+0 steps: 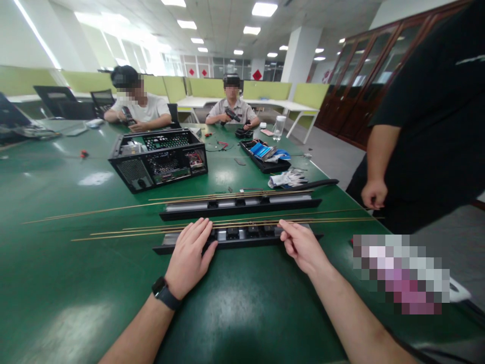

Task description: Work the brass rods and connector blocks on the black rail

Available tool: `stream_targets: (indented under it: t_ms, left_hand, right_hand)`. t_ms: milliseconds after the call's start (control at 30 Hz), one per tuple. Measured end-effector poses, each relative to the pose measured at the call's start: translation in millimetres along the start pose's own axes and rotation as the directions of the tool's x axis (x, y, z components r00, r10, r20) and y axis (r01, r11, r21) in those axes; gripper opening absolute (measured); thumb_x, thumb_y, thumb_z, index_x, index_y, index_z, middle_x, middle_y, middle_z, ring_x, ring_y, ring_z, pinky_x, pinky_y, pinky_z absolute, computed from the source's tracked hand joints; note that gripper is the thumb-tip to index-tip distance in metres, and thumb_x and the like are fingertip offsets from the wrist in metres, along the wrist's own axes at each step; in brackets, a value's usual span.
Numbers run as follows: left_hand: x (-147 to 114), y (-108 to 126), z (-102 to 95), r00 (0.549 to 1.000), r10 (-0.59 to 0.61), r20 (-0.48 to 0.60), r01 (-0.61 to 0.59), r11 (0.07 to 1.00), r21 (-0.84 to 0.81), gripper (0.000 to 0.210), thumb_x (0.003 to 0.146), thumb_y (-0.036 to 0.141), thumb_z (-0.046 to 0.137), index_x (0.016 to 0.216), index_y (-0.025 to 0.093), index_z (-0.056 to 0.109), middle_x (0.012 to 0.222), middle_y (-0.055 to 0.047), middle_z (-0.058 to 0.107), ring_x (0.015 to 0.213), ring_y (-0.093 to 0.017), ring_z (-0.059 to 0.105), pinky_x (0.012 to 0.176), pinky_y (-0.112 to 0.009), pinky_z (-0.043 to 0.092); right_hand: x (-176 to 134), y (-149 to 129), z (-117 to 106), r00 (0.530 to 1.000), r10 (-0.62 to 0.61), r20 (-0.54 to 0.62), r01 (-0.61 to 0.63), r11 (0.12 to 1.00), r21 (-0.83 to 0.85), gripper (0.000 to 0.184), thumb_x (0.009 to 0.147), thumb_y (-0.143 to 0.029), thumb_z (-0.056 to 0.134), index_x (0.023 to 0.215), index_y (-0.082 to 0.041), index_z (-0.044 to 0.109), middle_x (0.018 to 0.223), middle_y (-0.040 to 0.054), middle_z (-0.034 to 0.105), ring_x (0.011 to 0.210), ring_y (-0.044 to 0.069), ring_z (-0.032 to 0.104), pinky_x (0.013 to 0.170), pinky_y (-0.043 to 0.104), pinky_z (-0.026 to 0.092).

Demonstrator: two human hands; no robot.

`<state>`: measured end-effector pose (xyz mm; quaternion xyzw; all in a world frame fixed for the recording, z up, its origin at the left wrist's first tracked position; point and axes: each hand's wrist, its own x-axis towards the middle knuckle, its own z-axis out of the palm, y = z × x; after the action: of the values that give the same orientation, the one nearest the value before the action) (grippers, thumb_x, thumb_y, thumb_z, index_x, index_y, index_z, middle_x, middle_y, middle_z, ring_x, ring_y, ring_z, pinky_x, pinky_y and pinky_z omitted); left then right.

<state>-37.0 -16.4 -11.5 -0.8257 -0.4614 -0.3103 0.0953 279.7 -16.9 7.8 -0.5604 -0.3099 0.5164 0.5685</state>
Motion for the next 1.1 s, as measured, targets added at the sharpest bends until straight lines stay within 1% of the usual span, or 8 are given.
stream_targets:
  t_ms: [267,567,767,933,1100]
  left_hand:
    - [0.2,0.3,-0.3,1.0,-0.01,0.004,0.01,1.0,-0.023,0.055,0.102,0.033,0.055,0.155,0.022,0.046,0.153,-0.014,0.058,0.144,-0.032,0.052,0.12,-0.056,0.043]
    - [-0.1,-0.2,-0.2,1.0,-0.003,0.004,0.003,1.0,-0.008,0.052,0.102,0.033,0.057,0.152,0.019,0.049,0.152,-0.014,0.058,0.145,-0.03,0.052,0.122,-0.052,0.041]
    - [0.3,0.4,-1.2,1.0,-0.012,0.006,0.012,1.0,-0.026,0.054,0.102,0.034,0.056,0.154,0.022,0.047,0.152,-0.013,0.058,0.145,-0.031,0.051,0.121,-0.054,0.041]
    - [0.1,0.8,-1.1,1.0,-0.003,0.004,0.003,1.0,-0.017,0.053,0.102,0.033,0.056,0.153,0.02,0.048,0.152,-0.014,0.058,0.145,-0.03,0.051,0.121,-0.053,0.041]
    - [0.2,0.1,-0.5,1.0,-0.002,-0.003,0.002,1.0,-0.023,0.054,0.101,0.033,0.058,0.153,0.02,0.048,0.152,-0.014,0.059,0.145,-0.031,0.052,0.121,-0.054,0.042]
  right_hand:
    - [-1.5,-1.9,1.0,1.0,-0.011,0.0,0.011,1.0,0.009,0.044,0.068,-0.051,0.088,0.083,-0.015,0.068,0.059,-0.0014,0.063,0.031,0.004,0.038,0.028,0.017,0.018]
    - [-2.2,-3.5,0.3,1.0,0.0,-0.002,0.0,1.0,0.015,0.044,0.069,-0.051,0.088,0.084,-0.014,0.068,0.058,-0.002,0.063,0.031,0.004,0.039,0.027,0.016,0.019]
    - [-1.8,-3.9,0.4,1.0,0.012,0.002,-0.012,1.0,0.001,0.047,0.068,-0.054,0.088,0.083,-0.015,0.067,0.057,-0.0014,0.063,0.03,0.005,0.04,0.027,0.016,0.019]
    - [-2.4,-4.7,0.8,1.0,0.01,0.008,-0.009,1.0,-0.026,0.047,0.069,-0.053,0.088,0.086,-0.013,0.07,0.058,-0.0012,0.063,0.03,0.004,0.04,0.027,0.016,0.019]
    - [-1.7,-3.3,-0.2,1.0,0.005,0.008,-0.005,1.0,-0.021,0.049,0.066,-0.055,0.089,0.082,-0.014,0.068,0.057,-0.0018,0.063,0.03,0.004,0.039,0.027,0.016,0.019]
